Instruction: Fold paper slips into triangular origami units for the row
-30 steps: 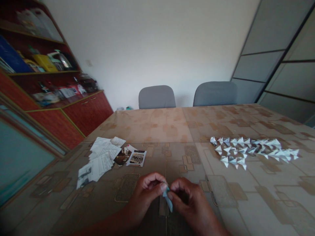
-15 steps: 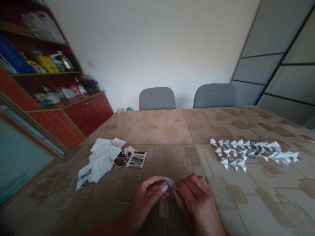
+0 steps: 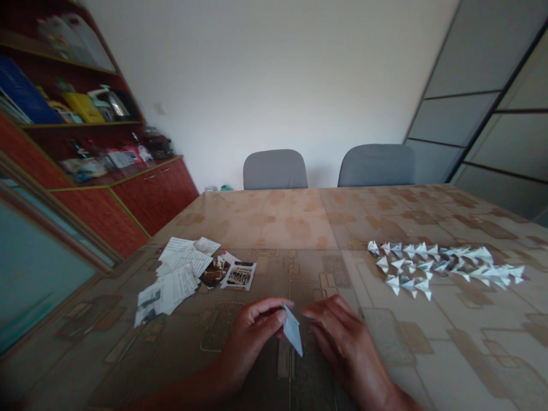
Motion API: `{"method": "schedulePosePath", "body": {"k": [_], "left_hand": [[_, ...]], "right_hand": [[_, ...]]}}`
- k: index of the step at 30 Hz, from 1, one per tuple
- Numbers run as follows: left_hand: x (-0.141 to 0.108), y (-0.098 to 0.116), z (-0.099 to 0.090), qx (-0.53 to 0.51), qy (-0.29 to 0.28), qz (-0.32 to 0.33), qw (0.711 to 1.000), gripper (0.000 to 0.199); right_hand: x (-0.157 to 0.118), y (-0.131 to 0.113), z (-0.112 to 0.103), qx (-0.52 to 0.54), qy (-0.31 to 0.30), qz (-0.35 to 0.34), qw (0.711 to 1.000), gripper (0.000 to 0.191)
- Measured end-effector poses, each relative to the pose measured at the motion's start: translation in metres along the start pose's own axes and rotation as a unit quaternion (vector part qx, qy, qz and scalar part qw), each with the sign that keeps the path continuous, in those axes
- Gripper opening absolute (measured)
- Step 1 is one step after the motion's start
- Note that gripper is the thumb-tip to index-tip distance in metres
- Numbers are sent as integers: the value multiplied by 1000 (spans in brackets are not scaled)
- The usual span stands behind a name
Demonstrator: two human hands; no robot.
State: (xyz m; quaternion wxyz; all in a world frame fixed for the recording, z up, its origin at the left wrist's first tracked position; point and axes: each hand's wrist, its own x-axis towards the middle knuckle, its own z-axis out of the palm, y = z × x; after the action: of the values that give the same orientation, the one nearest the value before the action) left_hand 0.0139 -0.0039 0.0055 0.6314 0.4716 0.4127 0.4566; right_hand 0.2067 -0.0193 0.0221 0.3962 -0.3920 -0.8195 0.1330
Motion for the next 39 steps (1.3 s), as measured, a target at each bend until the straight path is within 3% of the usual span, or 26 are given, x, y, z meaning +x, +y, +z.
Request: {"method": "schedulePosePath", "body": {"k": [6, 13, 18, 26, 30, 34, 39], "left_hand": [[-1, 4, 2, 0, 1, 0, 1000, 23], [-9, 8, 1, 51, -68, 70, 994, 6], [-10, 9, 3, 146, -38, 135, 979, 10], [-10, 8, 0, 194, -30, 226, 954, 4], [-11, 6, 1, 181, -4, 187, 965, 9], [-10, 7, 7, 75, -9, 79, 994, 20], [-8, 9, 12, -12, 0, -2, 1000, 36]], "right_hand": [[3, -6, 2, 37, -86, -27, 995, 20], [4, -6, 0, 82, -37, 21, 996, 12], [0, -5, 0, 114, 2, 57, 992, 10], [1, -9, 2, 143, -4, 74, 987, 10], [0, -9, 5, 171, -5, 120, 978, 7], [0, -10, 7, 230, -14, 173, 958, 15], [2, -11, 11, 284, -21, 221, 933, 22]]}}
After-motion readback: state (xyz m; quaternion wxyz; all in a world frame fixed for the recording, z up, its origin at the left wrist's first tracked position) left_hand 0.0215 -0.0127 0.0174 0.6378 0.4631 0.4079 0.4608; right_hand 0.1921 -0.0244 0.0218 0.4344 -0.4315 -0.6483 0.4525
